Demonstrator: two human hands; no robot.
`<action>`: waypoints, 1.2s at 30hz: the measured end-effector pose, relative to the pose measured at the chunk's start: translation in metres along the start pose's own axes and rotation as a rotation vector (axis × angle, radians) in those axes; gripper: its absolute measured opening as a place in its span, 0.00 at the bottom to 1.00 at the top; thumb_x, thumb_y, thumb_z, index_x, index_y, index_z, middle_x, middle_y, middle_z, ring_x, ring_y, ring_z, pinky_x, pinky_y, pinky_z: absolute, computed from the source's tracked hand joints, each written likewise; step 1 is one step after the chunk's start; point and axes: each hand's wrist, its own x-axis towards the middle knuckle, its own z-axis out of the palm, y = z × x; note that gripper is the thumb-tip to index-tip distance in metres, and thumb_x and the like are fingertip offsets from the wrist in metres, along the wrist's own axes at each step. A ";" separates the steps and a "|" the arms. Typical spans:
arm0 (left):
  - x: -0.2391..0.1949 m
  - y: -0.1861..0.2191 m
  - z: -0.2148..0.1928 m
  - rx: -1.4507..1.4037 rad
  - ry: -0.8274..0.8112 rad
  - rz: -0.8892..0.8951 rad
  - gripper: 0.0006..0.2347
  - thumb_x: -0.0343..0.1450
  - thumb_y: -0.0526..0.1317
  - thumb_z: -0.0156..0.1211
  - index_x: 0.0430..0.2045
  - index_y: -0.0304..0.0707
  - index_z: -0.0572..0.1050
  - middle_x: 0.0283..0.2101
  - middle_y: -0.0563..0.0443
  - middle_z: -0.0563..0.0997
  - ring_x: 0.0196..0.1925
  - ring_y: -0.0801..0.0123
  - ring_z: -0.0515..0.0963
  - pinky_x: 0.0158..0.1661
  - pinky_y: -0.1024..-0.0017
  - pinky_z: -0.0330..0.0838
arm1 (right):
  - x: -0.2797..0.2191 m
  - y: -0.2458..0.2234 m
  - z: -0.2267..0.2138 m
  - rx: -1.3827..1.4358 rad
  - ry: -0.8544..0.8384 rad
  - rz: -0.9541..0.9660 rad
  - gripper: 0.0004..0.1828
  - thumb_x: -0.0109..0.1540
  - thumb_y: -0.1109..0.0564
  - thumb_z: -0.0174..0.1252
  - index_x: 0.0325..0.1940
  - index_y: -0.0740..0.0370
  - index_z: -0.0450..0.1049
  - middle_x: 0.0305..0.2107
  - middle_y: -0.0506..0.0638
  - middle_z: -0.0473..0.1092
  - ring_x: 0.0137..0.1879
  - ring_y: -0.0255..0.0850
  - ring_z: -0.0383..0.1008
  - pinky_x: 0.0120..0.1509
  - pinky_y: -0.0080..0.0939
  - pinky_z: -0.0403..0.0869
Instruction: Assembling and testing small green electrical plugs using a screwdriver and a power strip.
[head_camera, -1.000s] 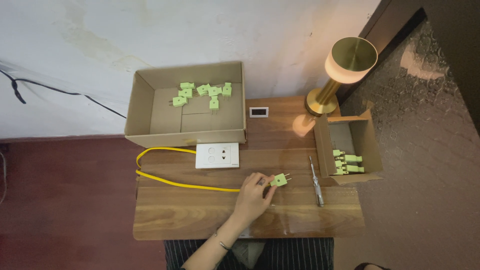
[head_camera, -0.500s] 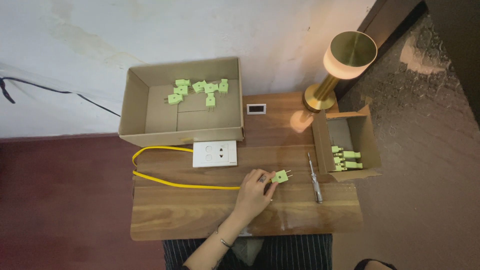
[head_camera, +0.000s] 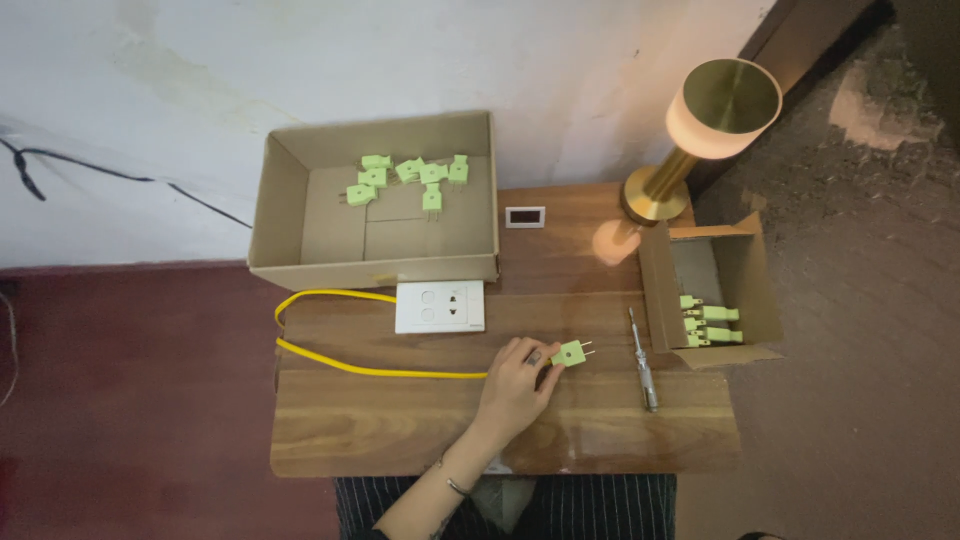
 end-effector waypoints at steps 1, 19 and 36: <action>-0.003 -0.001 -0.002 0.003 0.001 -0.005 0.09 0.69 0.36 0.68 0.41 0.37 0.79 0.33 0.50 0.75 0.35 0.55 0.79 0.36 0.64 0.75 | -0.003 0.010 0.007 0.002 -0.002 0.003 0.08 0.62 0.69 0.63 0.43 0.61 0.77 0.45 0.55 0.74 0.52 0.42 0.76 0.58 0.34 0.74; -0.003 0.002 -0.005 -0.037 0.025 -0.060 0.10 0.72 0.39 0.64 0.45 0.35 0.78 0.39 0.49 0.77 0.39 0.59 0.75 0.39 0.63 0.73 | -0.072 0.278 0.105 -0.451 -0.261 0.278 0.19 0.62 0.48 0.61 0.55 0.54 0.78 0.43 0.51 0.73 0.52 0.46 0.72 0.57 0.48 0.72; -0.005 -0.006 0.008 -0.001 0.120 -0.053 0.13 0.69 0.44 0.71 0.44 0.41 0.83 0.35 0.54 0.78 0.33 0.63 0.73 0.34 0.66 0.73 | -0.049 0.212 0.106 -0.209 -0.106 0.269 0.06 0.62 0.56 0.66 0.43 0.56 0.81 0.35 0.42 0.80 0.29 0.28 0.69 0.31 0.28 0.68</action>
